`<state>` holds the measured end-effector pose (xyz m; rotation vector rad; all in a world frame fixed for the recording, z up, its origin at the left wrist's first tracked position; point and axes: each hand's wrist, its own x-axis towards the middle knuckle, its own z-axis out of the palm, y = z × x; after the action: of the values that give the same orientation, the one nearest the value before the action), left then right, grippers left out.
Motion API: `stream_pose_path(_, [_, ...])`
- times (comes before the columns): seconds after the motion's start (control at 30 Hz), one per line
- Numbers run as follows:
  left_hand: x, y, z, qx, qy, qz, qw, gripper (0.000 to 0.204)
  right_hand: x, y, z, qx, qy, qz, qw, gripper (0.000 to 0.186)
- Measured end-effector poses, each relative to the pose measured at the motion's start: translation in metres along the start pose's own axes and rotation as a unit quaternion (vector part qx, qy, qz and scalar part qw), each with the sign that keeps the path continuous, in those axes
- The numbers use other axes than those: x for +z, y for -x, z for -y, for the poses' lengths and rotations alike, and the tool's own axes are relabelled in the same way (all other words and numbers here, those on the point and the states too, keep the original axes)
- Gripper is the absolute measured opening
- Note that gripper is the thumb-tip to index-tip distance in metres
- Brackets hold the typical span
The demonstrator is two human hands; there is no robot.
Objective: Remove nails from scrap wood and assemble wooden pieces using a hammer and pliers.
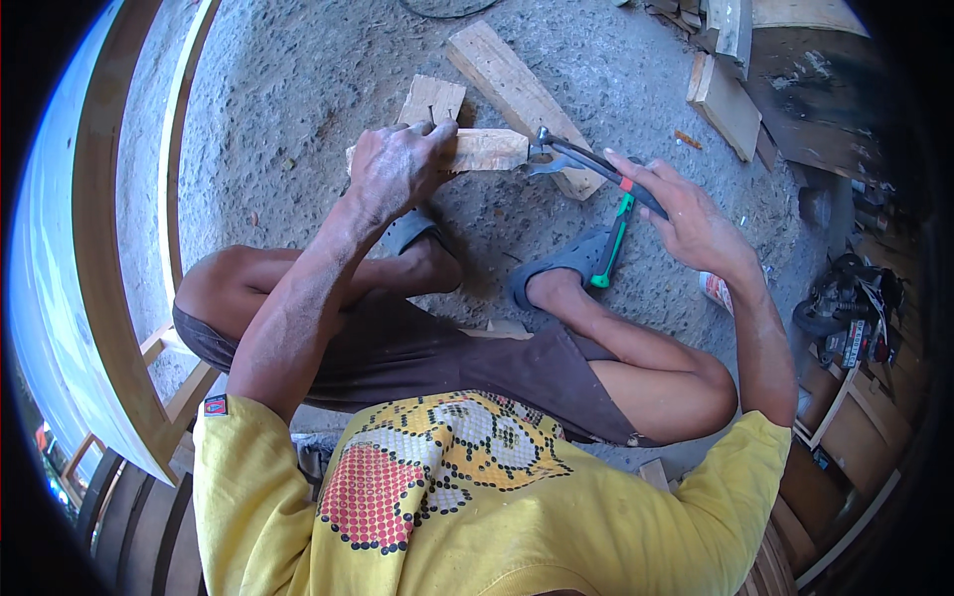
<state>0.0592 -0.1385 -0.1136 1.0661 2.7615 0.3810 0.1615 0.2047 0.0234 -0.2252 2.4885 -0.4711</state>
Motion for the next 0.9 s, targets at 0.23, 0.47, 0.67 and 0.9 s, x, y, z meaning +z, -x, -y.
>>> stream_pose_path(0.23, [0.003,0.001,0.002,0.000,0.015,-0.007,1.000,0.040,-0.016,-0.001,0.026,0.030,0.052,0.018,0.998,0.079])
stream_pose_path(0.47, [0.005,0.002,0.004,0.001,0.021,-0.007,1.000,0.039,-0.022,-0.002,0.039,0.072,0.074,0.049,0.993,0.083])
stream_pose_path(0.67, [0.006,0.003,0.004,0.015,0.015,-0.019,1.000,0.046,-0.029,-0.005,0.045,0.081,0.080,0.076,0.991,0.083])
stream_pose_path(0.9, [0.010,0.008,0.000,0.013,0.014,-0.018,1.000,0.040,-0.026,-0.010,0.011,0.043,0.075,0.102,0.991,0.080])
